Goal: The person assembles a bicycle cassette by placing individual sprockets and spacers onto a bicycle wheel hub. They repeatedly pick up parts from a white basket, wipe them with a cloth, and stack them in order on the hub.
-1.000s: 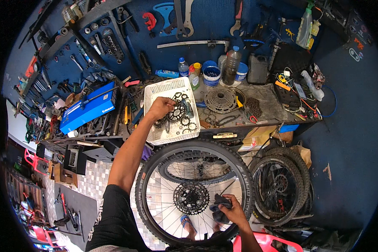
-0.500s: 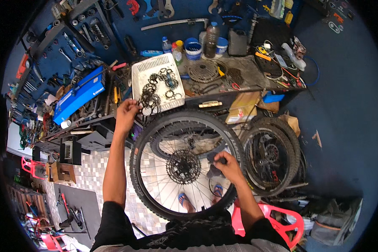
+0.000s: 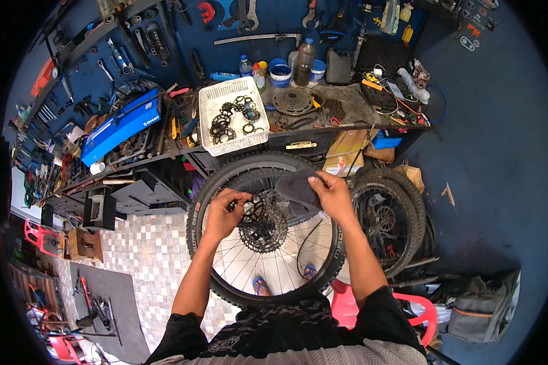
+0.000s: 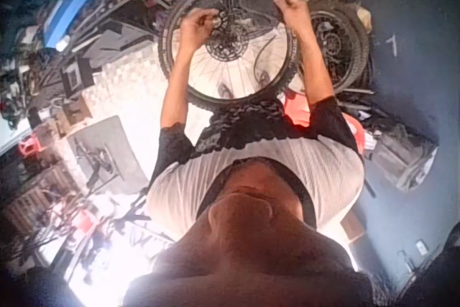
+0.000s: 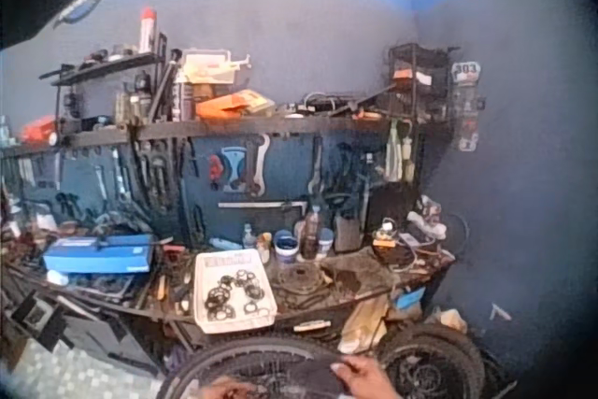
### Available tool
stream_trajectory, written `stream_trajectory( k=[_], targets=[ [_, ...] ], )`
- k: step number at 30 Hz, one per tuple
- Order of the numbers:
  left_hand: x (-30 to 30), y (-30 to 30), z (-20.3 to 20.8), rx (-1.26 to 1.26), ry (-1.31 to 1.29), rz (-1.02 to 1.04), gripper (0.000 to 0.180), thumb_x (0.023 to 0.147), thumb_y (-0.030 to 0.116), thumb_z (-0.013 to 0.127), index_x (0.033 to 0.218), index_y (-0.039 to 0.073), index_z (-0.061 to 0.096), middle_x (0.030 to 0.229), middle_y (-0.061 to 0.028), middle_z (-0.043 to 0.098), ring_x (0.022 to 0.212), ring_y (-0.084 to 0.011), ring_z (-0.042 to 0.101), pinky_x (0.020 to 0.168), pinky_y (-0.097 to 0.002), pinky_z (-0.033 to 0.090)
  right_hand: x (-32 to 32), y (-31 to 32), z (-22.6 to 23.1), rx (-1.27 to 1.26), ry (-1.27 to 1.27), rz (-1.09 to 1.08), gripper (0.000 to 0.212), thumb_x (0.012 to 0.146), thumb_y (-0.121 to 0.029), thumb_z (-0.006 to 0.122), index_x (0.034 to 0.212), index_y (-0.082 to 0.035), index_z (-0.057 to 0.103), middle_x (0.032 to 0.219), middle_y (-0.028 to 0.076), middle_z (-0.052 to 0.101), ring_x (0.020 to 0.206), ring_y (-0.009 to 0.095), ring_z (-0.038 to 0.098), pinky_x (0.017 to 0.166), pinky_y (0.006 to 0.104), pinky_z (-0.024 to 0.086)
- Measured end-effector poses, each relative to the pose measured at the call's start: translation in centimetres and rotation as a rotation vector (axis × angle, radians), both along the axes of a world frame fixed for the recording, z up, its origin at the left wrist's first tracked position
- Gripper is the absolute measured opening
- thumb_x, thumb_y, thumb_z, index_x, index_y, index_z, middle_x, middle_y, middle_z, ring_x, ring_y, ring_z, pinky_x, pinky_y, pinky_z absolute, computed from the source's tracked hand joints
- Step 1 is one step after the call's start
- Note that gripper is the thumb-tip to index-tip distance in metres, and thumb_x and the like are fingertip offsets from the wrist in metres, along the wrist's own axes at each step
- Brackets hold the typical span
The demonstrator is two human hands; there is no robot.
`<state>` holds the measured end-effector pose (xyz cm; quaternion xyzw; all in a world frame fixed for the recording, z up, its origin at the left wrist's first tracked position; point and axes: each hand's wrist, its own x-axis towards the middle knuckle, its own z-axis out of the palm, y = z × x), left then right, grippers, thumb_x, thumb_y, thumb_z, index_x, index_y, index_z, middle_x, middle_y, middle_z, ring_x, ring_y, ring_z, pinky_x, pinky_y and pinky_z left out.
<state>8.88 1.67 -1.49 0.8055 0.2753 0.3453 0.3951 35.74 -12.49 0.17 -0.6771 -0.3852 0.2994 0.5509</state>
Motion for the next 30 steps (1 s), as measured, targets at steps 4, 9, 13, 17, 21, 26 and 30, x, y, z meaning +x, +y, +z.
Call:
stream_trajectory(
  k=[4, 9, 13, 17, 21, 26, 30],
  targets=[
    [1.1, -2.5, 3.0, 0.112, -0.025, -0.047, 0.046, 0.075, 0.008, 0.088, 0.119, 0.003, 0.073, 0.105, -0.0126, 0.065, 0.093, -0.0267, 0.065, 0.077, -0.0353, 0.053, -1.2, 0.4, 2.8, 0.085, 0.353, 0.077, 0.025, 0.107, -0.019, 0.059, 0.116, 0.003, 0.068, 0.1, 0.003, 0.073, 0.086, 0.007, 0.065, 0.078, 0.025, 0.052],
    [2.8, -3.6, 5.7, 0.284, -0.096, -0.125, 0.046, 0.075, 0.006, 0.085, 0.117, -0.002, 0.07, 0.107, -0.0157, 0.062, 0.099, -0.0331, 0.061, 0.085, -0.0422, 0.051, -3.7, 0.6, 4.2, 0.028, 0.54, 0.202, 0.03, 0.106, -0.021, 0.06, 0.126, 0.001, 0.064, 0.108, 0.005, 0.074, 0.094, 0.009, 0.068, 0.085, 0.0248, 0.055],
    [2.6, -3.1, 7.4, 0.275, 0.052, -0.109, 0.029, 0.077, 0.001, 0.077, 0.105, -0.002, 0.073, 0.098, -0.0159, 0.064, 0.099, -0.0345, 0.062, 0.087, -0.0418, 0.051, -5.0, 0.1, 4.1, 0.02, -0.395, 0.009, 0.035, 0.099, -0.025, 0.071, 0.125, -0.003, 0.064, 0.107, 0.006, 0.073, 0.097, 0.015, 0.069, 0.083, 0.0302, 0.055],
    [2.2, -3.2, 9.0, 0.347, 0.247, -0.08, 0.019, 0.081, 0.007, 0.073, 0.096, -0.003, 0.073, 0.092, -0.0163, 0.062, 0.097, -0.0369, 0.062, 0.087, -0.0451, 0.052, -6.5, -0.8, 3.9, 0.04, -0.337, 0.187, 0.042, 0.09, -0.029, 0.079, 0.12, -0.003, 0.065, 0.108, 0.012, 0.07, 0.101, 0.025, 0.069, 0.083, 0.0382, 0.054],
    [2.4, -2.9, 10.3, 0.547, 0.351, -0.09, 0.017, 0.084, 0.014, 0.073, 0.09, -0.002, 0.071, 0.092, -0.0153, 0.061, 0.097, -0.0368, 0.061, 0.085, -0.0462, 0.053, -8.3, -0.4, 3.4, 0.067, -0.607, 0.197, 0.035, 0.092, -0.022, 0.073, 0.12, -0.002, 0.068, 0.104, 0.013, 0.07, 0.098, 0.031, 0.067, 0.085, 0.043, 0.052],
    [1.3, -1.6, 11.1, 0.634, 0.477, -0.052, 0.02, 0.088, 0.016, 0.073, 0.091, -0.004, 0.07, 0.1, -0.0168, 0.061, 0.102, -0.0357, 0.061, 0.08, -0.0453, 0.057, -8.4, 0.2, 3.4, 0.223, -1.017, -0.107, 0.03, 0.09, -0.011, 0.068, 0.119, -0.004, 0.071, 0.106, 0.015, 0.07, 0.101, 0.034, 0.064, 0.091, 0.045, 0.048],
    [1.1, -0.6, 11.1, 0.68, 0.449, -0.054, 0.022, 0.09, 0.017, 0.072, 0.092, -0.005, 0.07, 0.101, -0.0175, 0.062, 0.102, -0.0354, 0.06, 0.08, -0.0457, 0.057, -6.9, -0.1, 3.4, 0.189, -0.548, 0.212, 0.023, 0.097, -0.017, 0.065, 0.112, -0.001, 0.07, 0.089, 0.012, 0.071, 0.08, 0.031, 0.068, 0.073, 0.0426, 0.052]
  ],
)
